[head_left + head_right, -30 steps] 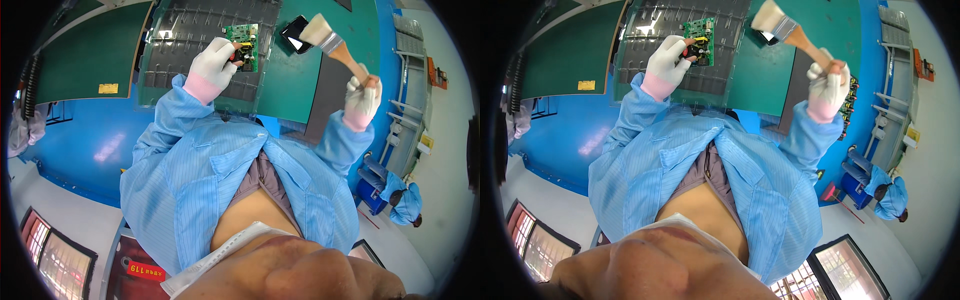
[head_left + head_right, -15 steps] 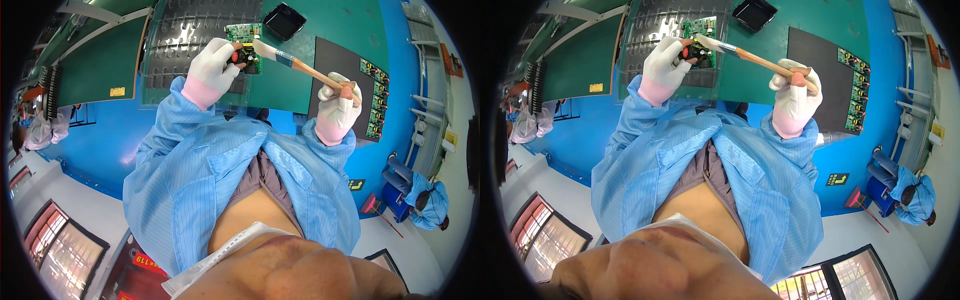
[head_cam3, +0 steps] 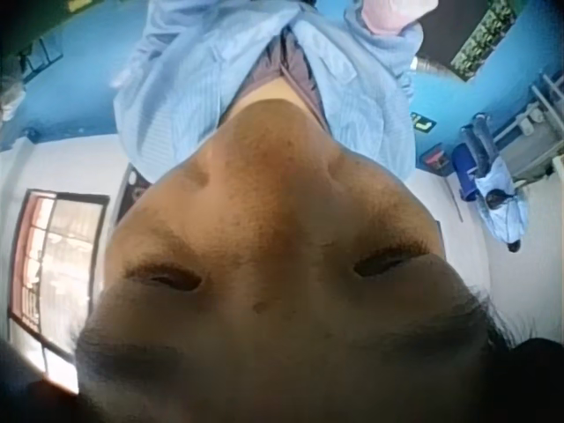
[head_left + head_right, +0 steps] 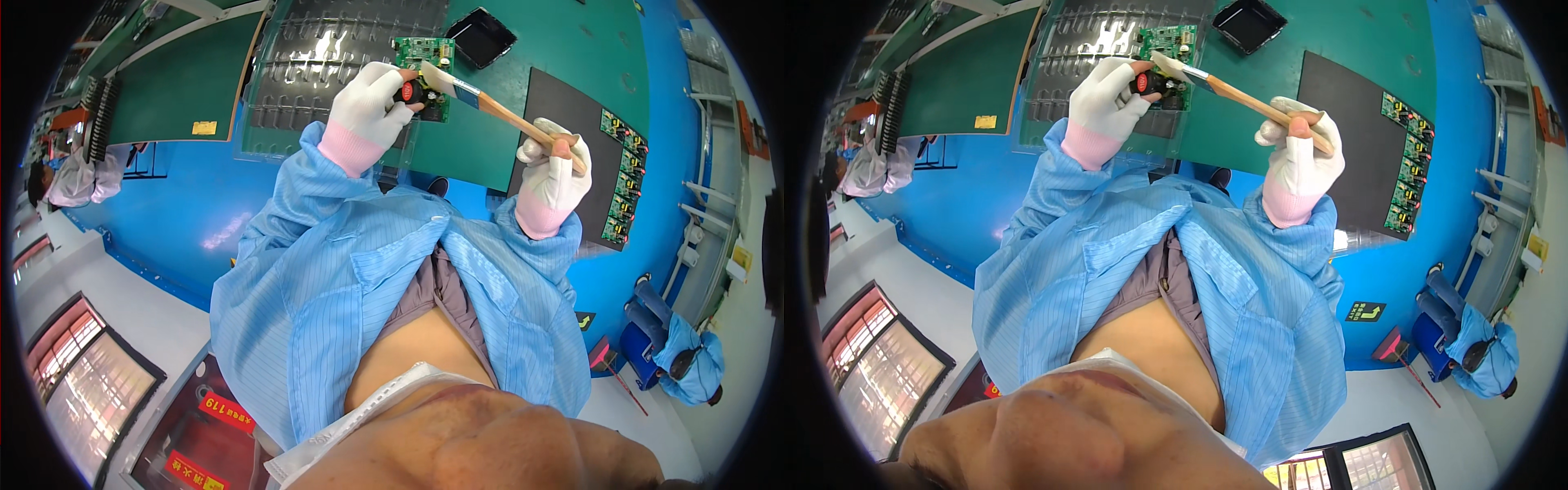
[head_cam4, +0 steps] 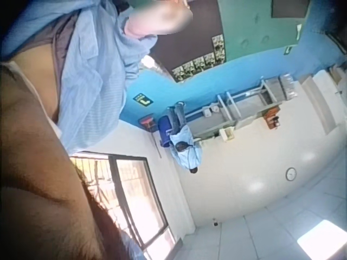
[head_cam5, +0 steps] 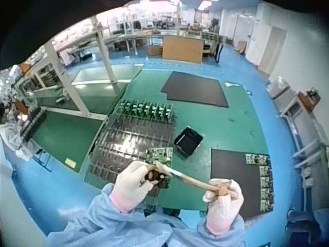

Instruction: Cleaning electronic circuit boards with a brush at a manual assembly station.

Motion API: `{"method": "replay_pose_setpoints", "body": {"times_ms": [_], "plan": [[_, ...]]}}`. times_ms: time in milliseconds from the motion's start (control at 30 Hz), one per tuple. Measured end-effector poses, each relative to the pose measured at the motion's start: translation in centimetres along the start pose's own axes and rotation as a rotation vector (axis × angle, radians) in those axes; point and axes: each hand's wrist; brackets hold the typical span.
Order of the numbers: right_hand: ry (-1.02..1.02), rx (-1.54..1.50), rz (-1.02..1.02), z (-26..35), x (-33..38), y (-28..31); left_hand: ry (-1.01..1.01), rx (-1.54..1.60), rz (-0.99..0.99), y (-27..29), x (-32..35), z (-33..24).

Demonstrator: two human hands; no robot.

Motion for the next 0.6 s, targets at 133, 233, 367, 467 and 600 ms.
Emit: {"method": "replay_pose_setpoints", "body": {"times_ms": [133, 233, 367, 467, 600], "plan": [[0.059, 0.007, 0.032, 0.9, 0.0, 1.0, -0.047, 0.053, -0.046, -0.5, 0.0, 0.7], [0.059, 0.001, 0.032, 1.1, -0.3, 0.5, -0.047, 0.037, -0.046, -0.6, -0.1, 0.7], [0.061, 0.026, 0.015, 0.5, -0.2, -0.6, -0.034, 0.018, -0.036, -0.6, -0.3, 0.6], [0.046, 0.121, -0.032, -0.3, 0.0, -1.4, 0.026, 0.008, -0.002, -0.7, -0.4, 0.5], [0.063, 0.094, -0.028, 0.3, -0.5, -0.6, -0.007, 0.017, -0.022, -1.0, -0.3, 1.1]]}}
Point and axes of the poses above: each hand's wrist, its own x-axis away from the middle knuckle, its own y-axis out of the back of the hand, z = x × y, and after that the axes turned 6 degrees about -x, right-handed
